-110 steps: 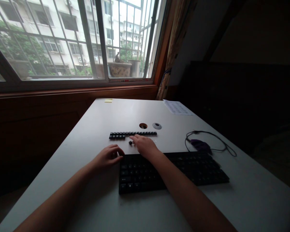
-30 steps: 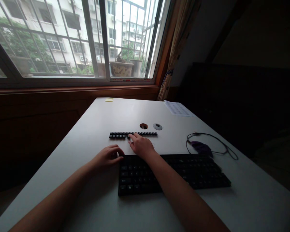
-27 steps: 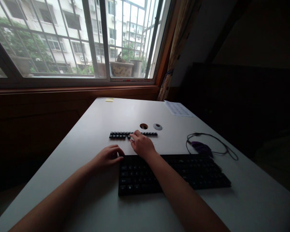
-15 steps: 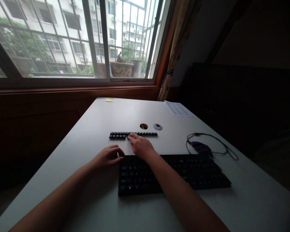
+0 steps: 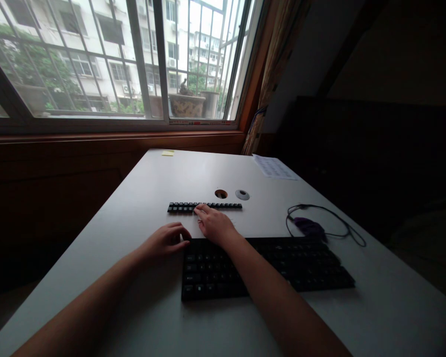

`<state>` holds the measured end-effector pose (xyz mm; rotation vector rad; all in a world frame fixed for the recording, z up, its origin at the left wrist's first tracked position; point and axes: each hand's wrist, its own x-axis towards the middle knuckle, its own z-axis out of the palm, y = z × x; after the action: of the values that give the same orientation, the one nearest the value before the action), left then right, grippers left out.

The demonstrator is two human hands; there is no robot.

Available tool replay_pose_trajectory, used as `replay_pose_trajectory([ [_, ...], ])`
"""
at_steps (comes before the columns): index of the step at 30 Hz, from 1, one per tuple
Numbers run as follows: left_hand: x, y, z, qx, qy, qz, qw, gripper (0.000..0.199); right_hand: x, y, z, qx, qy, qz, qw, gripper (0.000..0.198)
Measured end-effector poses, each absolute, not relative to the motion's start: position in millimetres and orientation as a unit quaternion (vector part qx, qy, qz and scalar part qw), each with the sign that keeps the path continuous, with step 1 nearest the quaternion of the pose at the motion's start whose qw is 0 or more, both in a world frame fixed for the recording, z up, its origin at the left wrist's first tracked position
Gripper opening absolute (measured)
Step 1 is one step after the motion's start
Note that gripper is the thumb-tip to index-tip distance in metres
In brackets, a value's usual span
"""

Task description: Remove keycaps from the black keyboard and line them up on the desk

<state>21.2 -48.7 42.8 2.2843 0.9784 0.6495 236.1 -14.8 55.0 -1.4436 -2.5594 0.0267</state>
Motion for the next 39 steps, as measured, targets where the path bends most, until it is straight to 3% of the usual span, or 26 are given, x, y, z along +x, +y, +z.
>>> replay_pose_trajectory([
  [39,20.1,-46.3,38.5,0.854,0.358,0.251,0.283,0.020,237.8,-20.9,61.2,-0.523,-0.847,0.009,0.090,0.042],
])
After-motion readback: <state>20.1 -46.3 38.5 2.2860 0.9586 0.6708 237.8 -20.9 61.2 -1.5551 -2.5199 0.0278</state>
